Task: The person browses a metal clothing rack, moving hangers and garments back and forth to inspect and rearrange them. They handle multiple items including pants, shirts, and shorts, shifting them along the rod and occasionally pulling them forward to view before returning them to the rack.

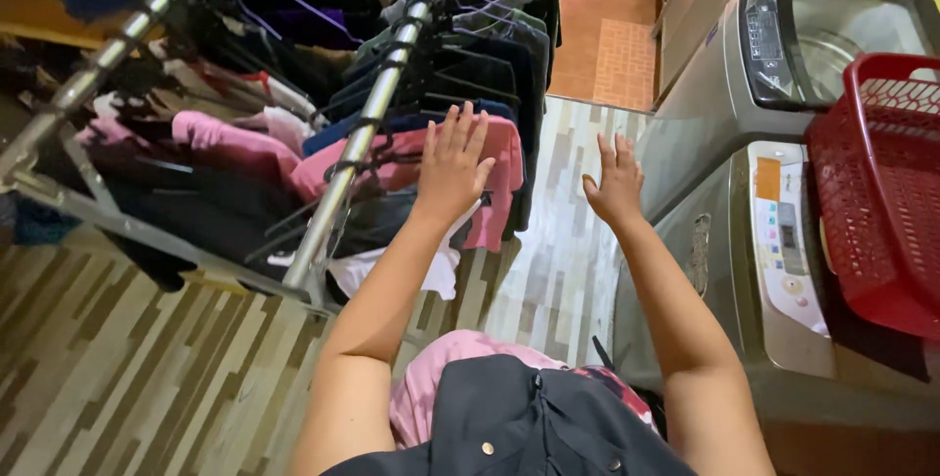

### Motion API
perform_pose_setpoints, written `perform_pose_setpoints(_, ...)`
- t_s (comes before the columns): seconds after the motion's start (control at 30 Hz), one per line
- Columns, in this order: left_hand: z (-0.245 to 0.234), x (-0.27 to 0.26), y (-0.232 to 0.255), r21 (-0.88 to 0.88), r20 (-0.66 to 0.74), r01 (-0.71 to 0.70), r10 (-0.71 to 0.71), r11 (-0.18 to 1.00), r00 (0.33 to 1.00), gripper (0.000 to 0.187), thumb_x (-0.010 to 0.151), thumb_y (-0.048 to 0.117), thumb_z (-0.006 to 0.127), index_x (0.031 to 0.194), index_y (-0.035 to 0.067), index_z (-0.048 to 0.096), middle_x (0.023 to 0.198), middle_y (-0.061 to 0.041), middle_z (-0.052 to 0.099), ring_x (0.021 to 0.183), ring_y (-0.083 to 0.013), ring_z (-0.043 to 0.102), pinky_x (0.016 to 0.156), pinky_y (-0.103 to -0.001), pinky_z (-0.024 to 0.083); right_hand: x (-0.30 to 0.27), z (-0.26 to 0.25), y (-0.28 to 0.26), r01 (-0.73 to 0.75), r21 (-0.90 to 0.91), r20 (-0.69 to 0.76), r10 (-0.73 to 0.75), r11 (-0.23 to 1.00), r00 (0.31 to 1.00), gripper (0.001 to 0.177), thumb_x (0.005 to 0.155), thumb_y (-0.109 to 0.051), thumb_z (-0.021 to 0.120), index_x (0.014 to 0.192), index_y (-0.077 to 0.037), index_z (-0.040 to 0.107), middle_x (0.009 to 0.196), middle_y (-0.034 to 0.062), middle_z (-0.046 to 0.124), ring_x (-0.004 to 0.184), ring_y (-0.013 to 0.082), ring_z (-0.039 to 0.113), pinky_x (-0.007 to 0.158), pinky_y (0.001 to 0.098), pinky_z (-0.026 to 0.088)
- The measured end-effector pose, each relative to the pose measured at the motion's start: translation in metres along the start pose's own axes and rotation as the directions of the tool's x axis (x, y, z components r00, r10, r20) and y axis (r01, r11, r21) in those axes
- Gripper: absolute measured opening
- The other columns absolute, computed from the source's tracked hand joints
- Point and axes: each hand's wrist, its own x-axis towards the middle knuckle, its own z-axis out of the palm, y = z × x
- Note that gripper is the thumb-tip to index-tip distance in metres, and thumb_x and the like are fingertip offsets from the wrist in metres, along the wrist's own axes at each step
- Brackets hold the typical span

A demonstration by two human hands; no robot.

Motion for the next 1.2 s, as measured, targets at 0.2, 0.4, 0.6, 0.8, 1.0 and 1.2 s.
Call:
perform_pose_setpoints(0.2,0.037,0.033,-0.010,0.010,0.121,0.009,-0.010,1.000,0.993,0.084,0.089,0.047,0.072,0.159,0.014,0.038,0.165,-0.018,0.031,0.153,-0.0380,0.026,0.120,-0.065,0.020,0.038,-0.002,-0.009,-0.021,0.048,0.020,0.020,0.999,1.000,0.086,0.088,-0.025,0.073,0.163,-0.025,0.030,0.166,0.0163,0.024,0.155,0.0387,0.020,0.117,0.0665,0.023)
perform_pose_setpoints(0.4,0.055,0.043,-0.018,0.076,0.298,0.065,-0.085,0.995,0.951,0.083,0.090,0.049,0.069,0.158,0.012,0.039,0.164,-0.021,0.031,0.154,-0.0379,0.023,0.121,-0.067,0.014,0.084,0.020,0.013,0.019,0.091,0.042,-0.023,0.996,0.999,0.086,0.089,-0.025,0.073,0.163,-0.026,0.030,0.166,0.0147,0.023,0.155,0.0377,0.020,0.115,0.0642,0.024)
perform_pose_setpoints(0.6,0.057,0.038,-0.021,0.230,0.395,0.096,-0.183,0.968,0.900,0.083,0.087,0.055,0.069,0.155,0.015,0.045,0.162,-0.018,0.038,0.154,-0.0349,0.025,0.124,-0.064,0.009,0.148,0.041,0.024,0.135,0.144,0.106,-0.151,0.980,0.983,0.086,0.089,-0.026,0.073,0.163,-0.026,0.029,0.169,0.0145,0.019,0.155,0.0376,0.020,0.115,0.0620,0.027)
perform_pose_setpoints(0.8,0.062,0.035,-0.007,0.287,0.418,0.208,-0.317,0.935,0.851,0.080,0.088,0.061,0.065,0.154,0.018,0.047,0.162,-0.015,0.039,0.154,-0.0346,0.024,0.123,-0.066,0.006,0.206,0.057,0.029,0.339,0.194,0.062,-0.356,0.921,0.932,0.097,0.084,-0.020,0.078,0.165,-0.030,0.026,0.167,0.0148,0.022,0.154,0.0400,0.019,0.114,0.0629,0.027)
perform_pose_setpoints(1.0,0.046,0.037,0.031,0.387,0.251,0.317,-0.429,0.866,0.868,0.082,0.085,0.057,0.072,0.152,0.015,0.050,0.160,-0.019,0.042,0.151,-0.0375,0.029,0.120,-0.069,0.013,0.218,0.055,0.017,0.499,0.302,0.094,-0.546,0.812,0.832,0.092,0.086,-0.024,0.076,0.165,-0.029,0.029,0.169,0.0137,0.019,0.156,0.0387,0.015,0.115,0.0637,0.022)
perform_pose_setpoints(1.2,0.023,0.003,0.063,0.452,0.122,0.414,-0.515,0.790,0.849,0.074,0.087,0.051,0.073,0.149,0.016,0.054,0.160,-0.017,0.042,0.151,-0.0360,0.031,0.120,-0.069,0.013,0.218,0.071,0.002,0.599,0.376,0.123,-0.678,0.707,0.724,0.087,0.091,-0.029,0.071,0.166,-0.029,0.026,0.169,0.0139,0.015,0.156,0.0398,0.013,0.116,0.0648,0.022)
